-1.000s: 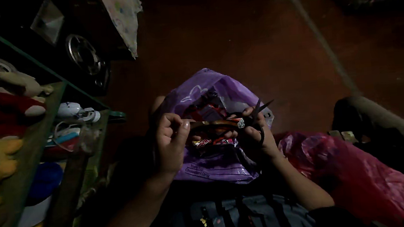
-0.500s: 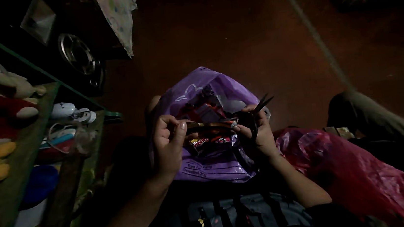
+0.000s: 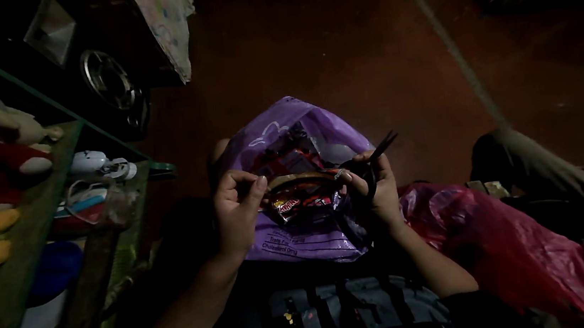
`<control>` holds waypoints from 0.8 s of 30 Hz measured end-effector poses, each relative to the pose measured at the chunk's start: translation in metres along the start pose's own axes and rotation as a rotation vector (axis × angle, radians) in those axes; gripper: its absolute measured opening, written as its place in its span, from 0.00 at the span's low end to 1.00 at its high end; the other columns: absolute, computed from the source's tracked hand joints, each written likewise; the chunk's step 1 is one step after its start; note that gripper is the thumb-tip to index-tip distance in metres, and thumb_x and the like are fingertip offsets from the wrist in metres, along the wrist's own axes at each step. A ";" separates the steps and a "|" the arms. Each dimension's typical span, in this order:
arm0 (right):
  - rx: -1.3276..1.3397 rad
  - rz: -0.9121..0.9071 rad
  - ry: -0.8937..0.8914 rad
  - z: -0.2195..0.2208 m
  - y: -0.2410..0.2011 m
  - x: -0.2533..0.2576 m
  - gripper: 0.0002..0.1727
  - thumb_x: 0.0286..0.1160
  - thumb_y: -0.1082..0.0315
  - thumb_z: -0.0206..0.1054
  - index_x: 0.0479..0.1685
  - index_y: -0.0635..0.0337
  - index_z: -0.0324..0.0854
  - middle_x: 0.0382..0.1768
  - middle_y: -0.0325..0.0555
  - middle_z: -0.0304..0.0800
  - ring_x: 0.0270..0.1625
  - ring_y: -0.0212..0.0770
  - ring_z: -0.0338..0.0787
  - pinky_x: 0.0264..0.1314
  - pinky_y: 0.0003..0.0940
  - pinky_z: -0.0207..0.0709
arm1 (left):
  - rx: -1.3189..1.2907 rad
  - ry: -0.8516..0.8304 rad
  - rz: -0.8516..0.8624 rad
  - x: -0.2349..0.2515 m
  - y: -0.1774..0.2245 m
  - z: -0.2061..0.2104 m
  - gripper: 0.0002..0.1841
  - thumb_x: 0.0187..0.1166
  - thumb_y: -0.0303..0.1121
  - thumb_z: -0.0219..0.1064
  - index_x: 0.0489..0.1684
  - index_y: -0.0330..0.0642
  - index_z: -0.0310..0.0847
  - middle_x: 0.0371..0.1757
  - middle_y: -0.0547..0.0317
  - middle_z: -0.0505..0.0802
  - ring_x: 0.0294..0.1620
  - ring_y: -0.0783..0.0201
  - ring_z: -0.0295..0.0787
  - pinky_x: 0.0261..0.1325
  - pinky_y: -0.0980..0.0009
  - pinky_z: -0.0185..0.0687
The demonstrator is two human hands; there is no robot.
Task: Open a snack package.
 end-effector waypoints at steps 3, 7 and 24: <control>-0.015 0.002 0.017 -0.001 -0.002 0.001 0.21 0.59 0.68 0.83 0.49 0.45 0.79 0.35 0.34 0.91 0.32 0.29 0.90 0.35 0.25 0.86 | 0.024 0.004 -0.003 0.000 0.000 0.001 0.07 0.76 0.25 0.71 0.40 0.51 0.80 0.35 0.70 0.88 0.32 0.74 0.87 0.38 0.76 0.89; -0.054 -0.068 0.004 -0.003 -0.005 0.003 0.19 0.60 0.64 0.84 0.48 0.42 0.81 0.35 0.33 0.90 0.30 0.28 0.88 0.34 0.25 0.85 | 0.111 -0.036 0.050 0.001 0.000 0.001 0.09 0.76 0.26 0.72 0.42 0.50 0.78 0.35 0.71 0.88 0.32 0.75 0.87 0.38 0.77 0.89; -0.315 -0.086 0.010 -0.007 -0.006 0.003 0.21 0.58 0.78 0.77 0.48 0.51 0.76 0.36 0.31 0.91 0.32 0.27 0.90 0.34 0.25 0.87 | 0.821 -0.214 0.096 0.007 0.009 0.005 0.22 0.73 0.50 0.76 0.56 0.45 0.87 0.22 0.69 0.78 0.20 0.76 0.69 0.25 0.79 0.67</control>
Point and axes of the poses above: each hand's wrist, its own x-axis towards the middle knuckle, its own z-axis out of the palm, y = z × x, the point moved 5 cm from there along x, towards the middle knuckle
